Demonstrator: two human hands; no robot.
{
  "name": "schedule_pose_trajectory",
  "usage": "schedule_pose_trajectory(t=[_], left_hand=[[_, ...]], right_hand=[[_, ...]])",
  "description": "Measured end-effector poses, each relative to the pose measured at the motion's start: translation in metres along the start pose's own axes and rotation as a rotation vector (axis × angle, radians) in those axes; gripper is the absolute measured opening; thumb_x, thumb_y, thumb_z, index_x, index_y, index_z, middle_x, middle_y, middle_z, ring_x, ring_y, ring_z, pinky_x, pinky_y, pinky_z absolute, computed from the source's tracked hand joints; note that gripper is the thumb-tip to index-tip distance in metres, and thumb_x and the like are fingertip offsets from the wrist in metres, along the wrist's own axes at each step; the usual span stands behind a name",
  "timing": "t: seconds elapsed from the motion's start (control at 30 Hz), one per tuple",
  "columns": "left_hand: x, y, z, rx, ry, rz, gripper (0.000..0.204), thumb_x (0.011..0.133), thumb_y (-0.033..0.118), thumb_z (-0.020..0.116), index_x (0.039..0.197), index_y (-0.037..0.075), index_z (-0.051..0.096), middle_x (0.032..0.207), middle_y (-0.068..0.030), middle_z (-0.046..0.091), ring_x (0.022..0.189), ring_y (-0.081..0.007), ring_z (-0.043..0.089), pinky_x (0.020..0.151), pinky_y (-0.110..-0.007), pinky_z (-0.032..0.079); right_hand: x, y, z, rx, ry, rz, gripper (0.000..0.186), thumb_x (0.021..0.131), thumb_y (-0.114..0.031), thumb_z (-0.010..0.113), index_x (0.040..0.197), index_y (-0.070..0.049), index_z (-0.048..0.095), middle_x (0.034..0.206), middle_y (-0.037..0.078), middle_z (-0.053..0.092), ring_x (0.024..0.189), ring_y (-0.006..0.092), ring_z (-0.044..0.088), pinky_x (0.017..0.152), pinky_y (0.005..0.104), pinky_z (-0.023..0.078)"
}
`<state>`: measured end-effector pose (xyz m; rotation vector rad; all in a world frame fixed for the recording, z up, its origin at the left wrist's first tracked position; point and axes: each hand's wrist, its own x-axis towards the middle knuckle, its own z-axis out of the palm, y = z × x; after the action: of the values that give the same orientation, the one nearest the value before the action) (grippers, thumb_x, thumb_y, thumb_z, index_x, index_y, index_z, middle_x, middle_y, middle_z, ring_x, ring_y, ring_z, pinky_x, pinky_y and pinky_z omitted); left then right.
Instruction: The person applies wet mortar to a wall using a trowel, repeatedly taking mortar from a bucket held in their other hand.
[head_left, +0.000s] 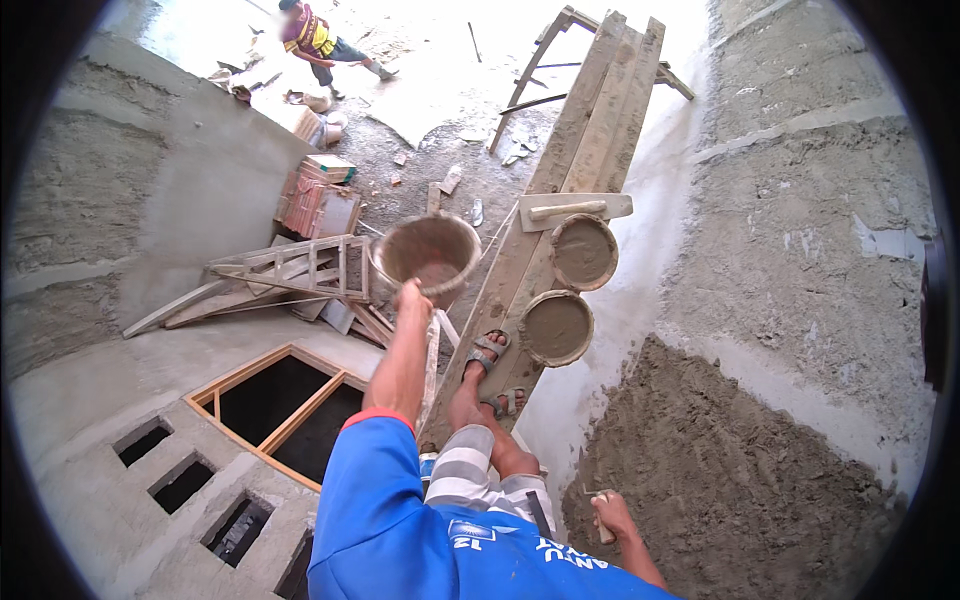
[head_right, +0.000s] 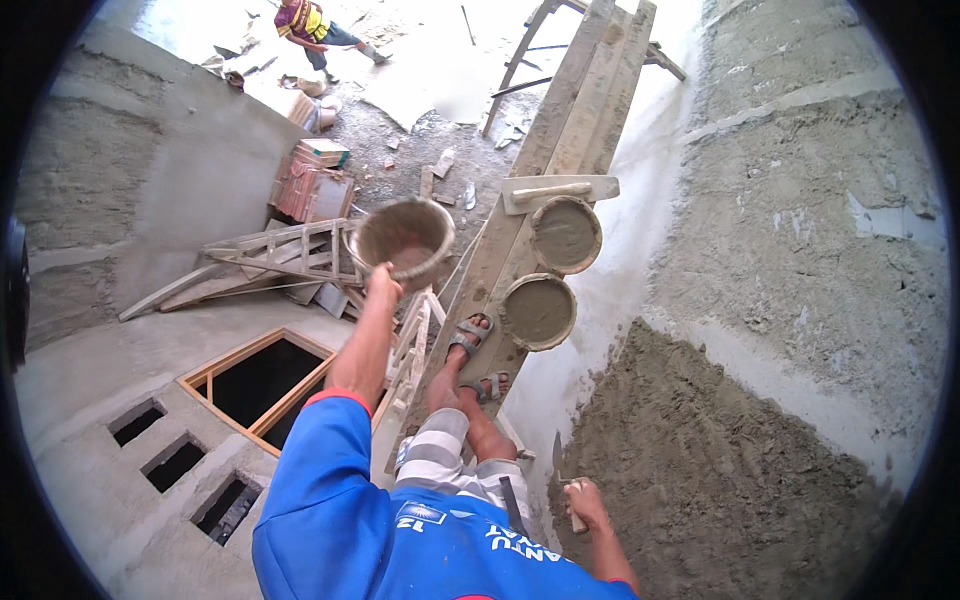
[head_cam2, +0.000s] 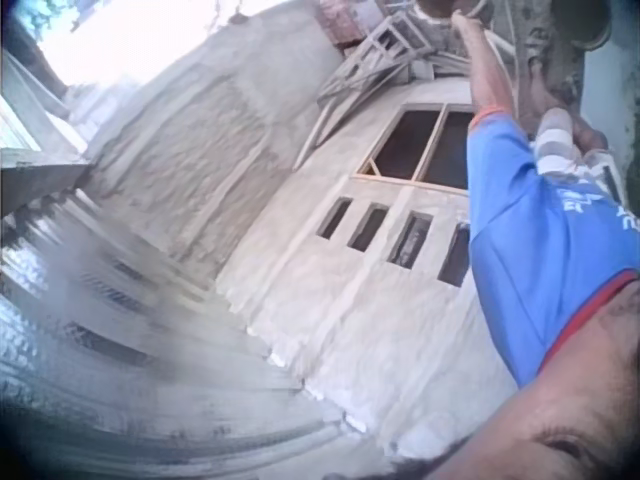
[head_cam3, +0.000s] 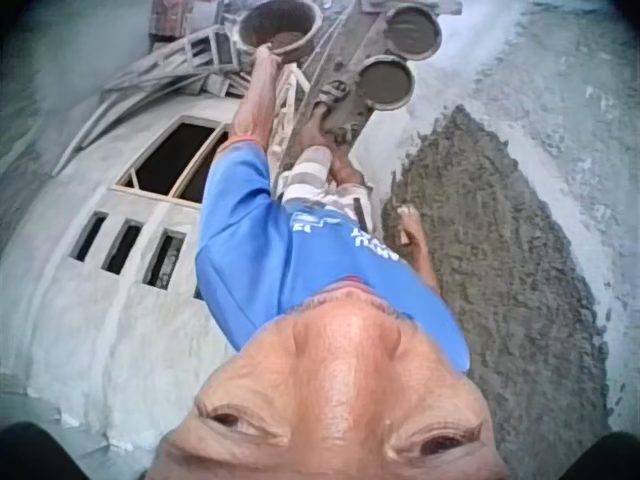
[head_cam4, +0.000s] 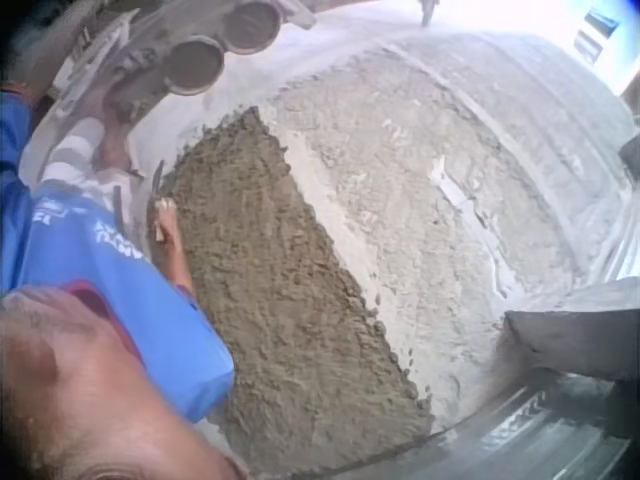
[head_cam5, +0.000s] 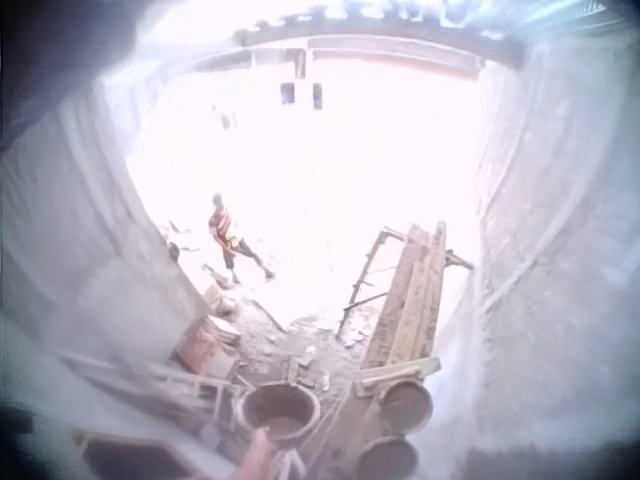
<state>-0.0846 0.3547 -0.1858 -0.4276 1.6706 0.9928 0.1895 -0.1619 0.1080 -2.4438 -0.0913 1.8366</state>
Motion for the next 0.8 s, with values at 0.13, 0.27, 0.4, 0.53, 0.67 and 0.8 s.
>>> schedule_pose_trajectory(t=[0.13,0.27,0.4,0.53,0.67,0.8], left_hand=[[0.001,0.083,0.091,-0.067,-0.247,0.171,0.049,0.069,0.003,0.063,0.116,0.001,0.050,0.111,-0.0150,0.058,0.094,-0.0359,0.061,0.072,-0.058,0.053],[-0.061,0.126,0.176,0.152,-0.131,0.212,0.116,0.071,0.025,0.079,0.148,0.019,-0.008,0.153,-0.0104,0.011,0.125,-0.0396,0.039,0.091,-0.065,0.040],[-0.036,0.118,0.151,0.527,-0.683,0.385,0.062,0.088,0.034,0.058,0.140,0.015,0.032,0.145,-0.0072,0.033,0.109,-0.0346,0.052,0.091,-0.045,0.046],[-0.046,0.017,0.078,0.936,-0.630,0.330,0.075,0.086,0.019,0.065,0.147,0.023,0.023,0.124,-0.0149,0.050,0.088,-0.0240,0.057,0.059,-0.033,0.049],[-0.029,-0.053,-0.028,1.169,-0.452,0.073,0.021,0.086,0.030,0.056,0.099,0.016,0.048,0.070,-0.0039,0.049,0.064,-0.0287,0.056,0.049,-0.042,0.045],[0.001,-0.091,-0.101,1.381,-0.500,-0.222,0.046,0.087,0.031,0.056,0.128,0.015,0.044,0.117,-0.0153,0.057,0.080,-0.0387,0.063,0.058,-0.052,0.044]], right_hand=[[0.007,-0.045,-0.009,0.072,0.018,-0.032,0.034,0.084,-0.017,0.057,0.108,0.006,0.054,0.072,0.010,0.059,0.053,0.0169,0.058,0.046,0.0322,0.046],[0.006,-0.057,-0.004,0.153,0.054,0.001,0.027,0.088,-0.016,0.055,0.106,0.004,0.052,0.070,0.007,0.055,0.051,0.0145,0.054,0.045,0.0308,0.046],[0.014,-0.056,0.004,0.131,0.048,-0.057,0.029,0.087,-0.018,0.057,0.108,0.003,0.054,0.073,0.008,0.057,0.053,0.0148,0.056,0.047,0.0310,0.047],[0.004,-0.024,0.017,0.183,0.139,-0.061,0.038,0.081,-0.026,0.063,0.102,0.006,0.057,0.074,0.014,0.062,0.058,0.0204,0.061,0.051,0.0350,0.050],[-0.007,0.013,0.029,0.231,0.171,0.034,0.042,0.078,-0.029,0.063,0.102,0.006,0.057,0.072,0.015,0.062,0.058,0.0228,0.062,0.052,0.0365,0.050],[-0.017,0.033,0.045,0.331,0.158,0.064,0.042,0.077,-0.029,0.063,0.100,0.006,0.059,0.072,0.016,0.063,0.058,0.0245,0.063,0.053,0.0374,0.050]])
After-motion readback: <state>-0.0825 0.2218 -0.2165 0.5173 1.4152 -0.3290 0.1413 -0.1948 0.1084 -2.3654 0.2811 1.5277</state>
